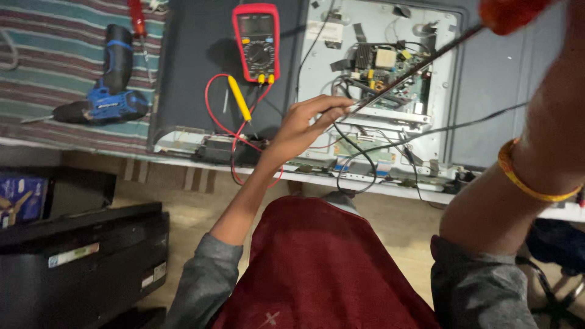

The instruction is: The person uses a screwdriver to loosen and remove screws from a circuit board inside an open appliance chassis. They then disconnect and reconnect wires and connectors on the board, using both hands to manipulate the components while a multimeter is attached nearby.

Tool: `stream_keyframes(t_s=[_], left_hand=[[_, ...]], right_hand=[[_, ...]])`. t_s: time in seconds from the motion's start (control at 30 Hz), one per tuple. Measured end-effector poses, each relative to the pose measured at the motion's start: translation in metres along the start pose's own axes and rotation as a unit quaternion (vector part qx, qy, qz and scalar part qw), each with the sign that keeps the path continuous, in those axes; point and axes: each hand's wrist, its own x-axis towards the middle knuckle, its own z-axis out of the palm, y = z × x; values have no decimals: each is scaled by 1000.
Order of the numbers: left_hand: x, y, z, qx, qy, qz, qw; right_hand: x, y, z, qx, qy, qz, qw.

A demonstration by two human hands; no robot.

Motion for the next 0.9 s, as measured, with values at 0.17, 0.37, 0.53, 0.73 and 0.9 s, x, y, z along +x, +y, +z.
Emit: stream_keyframes(t_s=[0.17, 0.37, 0.53, 0.73, 0.9], left_hand=[[-16, -12, 5, -17, 41, -28, 999], [-46, -32, 11, -84, 65, -184, 977], [-34, -42, 32, -90, 7, -155, 984], [37, -34, 96, -13, -6, 33, 999], [105, -28, 155, 69, -62, 139, 986]], right_hand=[[-40, 54, -35, -79, -6, -5, 997], [-97, 107, -104, -232, 34, -24, 972], [-99, 72, -107, -337, 105, 9, 936], [-49, 11, -64, -166, 131, -2, 977], [-22, 10, -64, -186, 110, -48, 975]])
